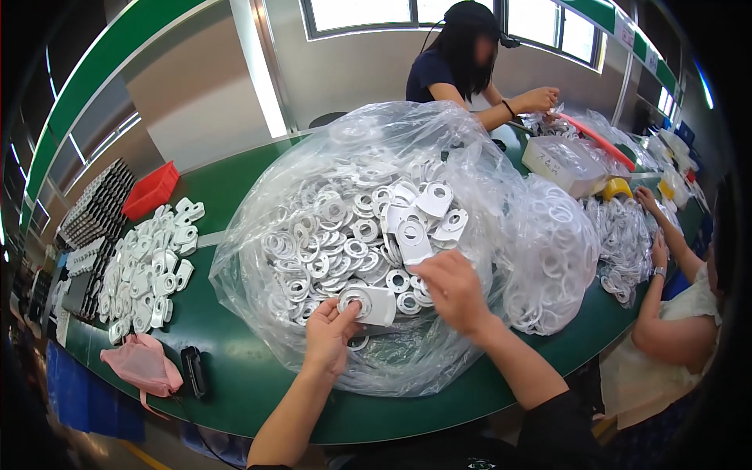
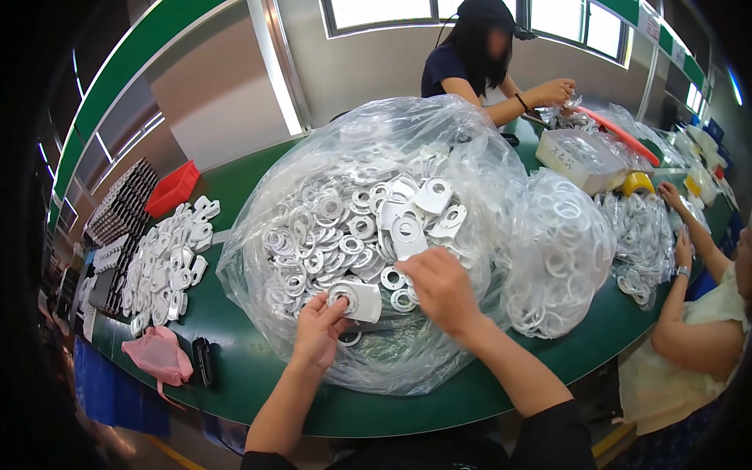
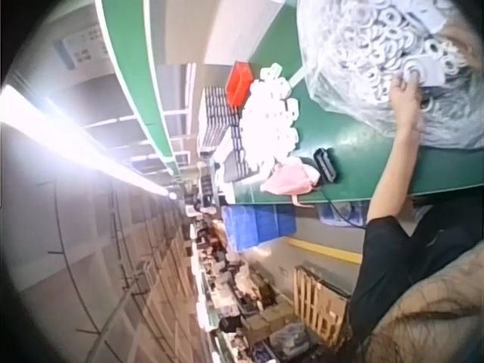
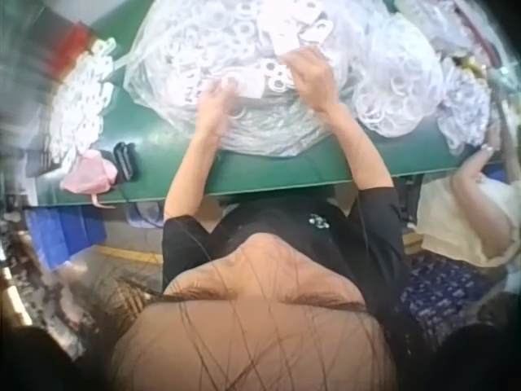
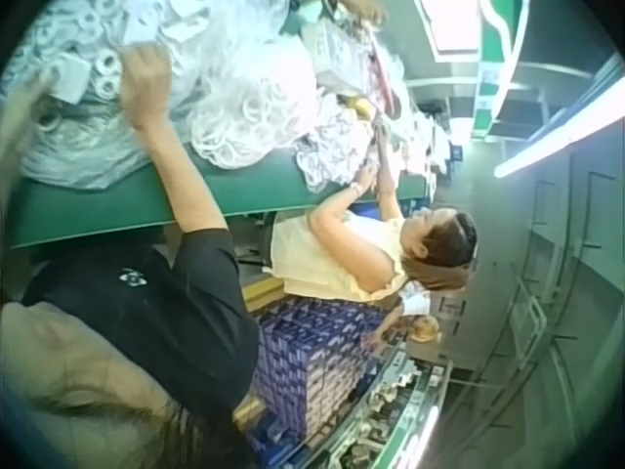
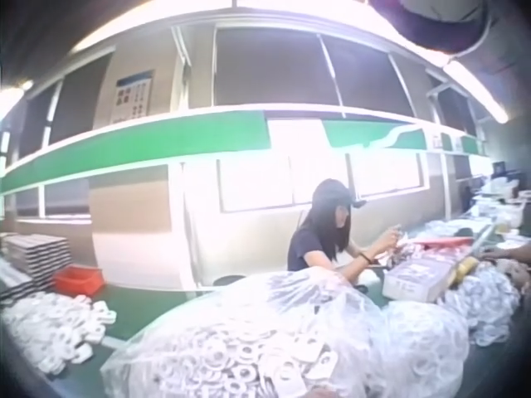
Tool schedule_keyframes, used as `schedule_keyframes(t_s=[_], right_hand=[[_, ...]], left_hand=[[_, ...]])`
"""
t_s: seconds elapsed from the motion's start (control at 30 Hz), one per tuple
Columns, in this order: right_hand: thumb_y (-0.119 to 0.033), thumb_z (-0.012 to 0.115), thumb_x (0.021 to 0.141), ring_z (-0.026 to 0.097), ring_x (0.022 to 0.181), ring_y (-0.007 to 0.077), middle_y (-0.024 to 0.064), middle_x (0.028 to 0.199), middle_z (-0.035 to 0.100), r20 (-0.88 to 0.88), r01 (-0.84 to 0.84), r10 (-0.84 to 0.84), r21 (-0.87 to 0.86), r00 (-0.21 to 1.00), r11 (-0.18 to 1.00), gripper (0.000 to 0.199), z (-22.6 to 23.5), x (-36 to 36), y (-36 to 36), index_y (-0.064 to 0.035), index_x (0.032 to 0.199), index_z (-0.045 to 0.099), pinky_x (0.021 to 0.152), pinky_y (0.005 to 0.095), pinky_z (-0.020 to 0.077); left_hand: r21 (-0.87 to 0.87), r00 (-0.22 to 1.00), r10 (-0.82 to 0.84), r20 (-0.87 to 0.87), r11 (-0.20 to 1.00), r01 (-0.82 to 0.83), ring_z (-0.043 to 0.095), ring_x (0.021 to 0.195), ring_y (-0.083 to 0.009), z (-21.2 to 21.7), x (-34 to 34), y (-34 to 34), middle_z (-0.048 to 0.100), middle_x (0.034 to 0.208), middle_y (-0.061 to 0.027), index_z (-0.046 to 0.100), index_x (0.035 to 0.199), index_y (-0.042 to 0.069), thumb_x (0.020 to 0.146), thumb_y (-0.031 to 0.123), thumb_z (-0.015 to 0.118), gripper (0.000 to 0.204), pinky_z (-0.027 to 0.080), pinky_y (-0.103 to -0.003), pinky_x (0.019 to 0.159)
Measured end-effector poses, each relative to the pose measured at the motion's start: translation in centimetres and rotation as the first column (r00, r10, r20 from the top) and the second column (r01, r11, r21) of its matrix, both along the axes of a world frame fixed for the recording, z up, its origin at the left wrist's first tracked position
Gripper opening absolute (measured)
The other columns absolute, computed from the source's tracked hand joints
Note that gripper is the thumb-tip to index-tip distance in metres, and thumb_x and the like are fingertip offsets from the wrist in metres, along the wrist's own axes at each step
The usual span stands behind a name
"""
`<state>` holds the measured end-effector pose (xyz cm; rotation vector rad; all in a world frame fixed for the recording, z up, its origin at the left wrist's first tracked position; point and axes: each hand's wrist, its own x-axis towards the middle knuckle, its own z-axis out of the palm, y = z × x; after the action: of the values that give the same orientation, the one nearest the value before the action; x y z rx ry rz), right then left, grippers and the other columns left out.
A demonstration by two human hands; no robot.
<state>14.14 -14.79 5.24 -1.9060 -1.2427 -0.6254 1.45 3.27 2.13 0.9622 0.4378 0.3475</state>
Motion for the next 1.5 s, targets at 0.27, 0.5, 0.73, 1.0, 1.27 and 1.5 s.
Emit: schedule_keyframes(t_s=[0.27, 0.5, 0.73, 1.0, 1.27, 1.5], right_hand=[[-0.004, 0.061, 0.067, 0.052, 0.096, 0.0251, 0.0057, 0.096, 0.058, 0.054, 0.072, -0.054, -0.452, 0.997, 0.889, 0.026, -2.4, 2.2, -1.6, -0.0071, 0.093, 0.065, 0.08, 0.0358, 0.0419], [-0.01, 0.062, 0.085, 0.06, 0.07, 0.0162, 0.0067, 0.083, 0.063, -0.607, 0.071, -0.014, 0.07, 0.795, 0.995, 0.011, -2.4, 2.0, -0.5, -0.0012, 0.091, 0.062, 0.062, 0.0289, 0.047], [-0.007, 0.053, 0.091, 0.057, 0.076, 0.0094, 0.0051, 0.089, 0.062, -0.78, 0.027, 0.456, 0.516, 0.428, 0.856, 0.012, -1.9, 1.2, 0.4, 0.001, 0.099, 0.054, 0.07, 0.0236, 0.0481], [-0.001, 0.058, 0.083, 0.058, 0.073, 0.0184, 0.0076, 0.086, 0.057, -0.433, -0.279, 0.293, 0.099, 0.853, 0.955, 0.02, -0.9, -1.3, 0.7, -0.0086, 0.1, 0.065, 0.063, 0.0263, 0.046], [0.0, 0.061, 0.075, 0.059, 0.072, 0.0209, 0.0034, 0.088, 0.056, -0.264, -0.276, 0.246, -0.082, 0.933, 0.958, 0.029, -2.0, -1.5, 0.5, -0.0145, 0.1, 0.066, 0.061, 0.0306, 0.0482], [-0.001, 0.06, 0.074, 0.059, 0.07, 0.0202, 0.0017, 0.089, 0.055, -0.213, -0.318, 0.287, -0.124, 0.934, 0.94, 0.03, -1.7, -1.8, 0.7, -0.0171, 0.099, 0.065, 0.057, 0.0304, 0.0482]], left_hand=[[-0.229, 0.987, -0.162, -0.002, 0.961, 0.157, 0.06, 0.096, -0.0257, 0.1, 0.0, 0.2, 0.062, 0.097, -0.0153, 0.054, 0.102, -0.003, 0.081, 0.01, 0.051, 0.025, 0.047, -0.043, 0.089], [-0.547, 0.95, -0.287, 0.121, 0.78, 0.305, 0.053, 0.109, -0.0344, 1.1, -0.2, -0.1, 0.055, 0.112, -0.02, 0.046, 0.112, -0.006, 0.081, 0.01, 0.051, 0.036, 0.044, -0.049, 0.094], [-0.075, 0.91, -0.412, 0.041, 0.907, 0.414, 0.059, 0.103, -0.0312, 0.7, -0.2, -1.3, 0.056, 0.116, -0.0169, 0.04, 0.124, 0.002, 0.081, 0.002, 0.051, 0.044, 0.053, -0.038, 0.082], [0.101, 0.849, -0.518, -0.102, 0.844, 0.527, 0.063, 0.095, -0.0196, 0.2, -0.3, -1.7, 0.059, 0.111, -0.0086, 0.035, 0.131, 0.007, 0.084, 0.0, 0.054, 0.051, 0.048, -0.023, 0.066], [0.165, 0.789, -0.604, -0.112, 0.772, 0.614, 0.063, 0.092, -0.0157, 0.2, -0.4, -2.0, 0.059, 0.11, -0.0061, 0.034, 0.134, 0.006, 0.085, 0.002, 0.051, 0.052, 0.046, -0.021, 0.062], [0.124, 0.771, -0.629, -0.1, 0.761, 0.637, 0.064, 0.084, -0.0105, 0.7, -0.6, -2.1, 0.062, 0.102, -0.0064, 0.034, 0.132, 0.004, 0.09, 0.009, 0.049, 0.045, 0.043, -0.017, 0.054]])
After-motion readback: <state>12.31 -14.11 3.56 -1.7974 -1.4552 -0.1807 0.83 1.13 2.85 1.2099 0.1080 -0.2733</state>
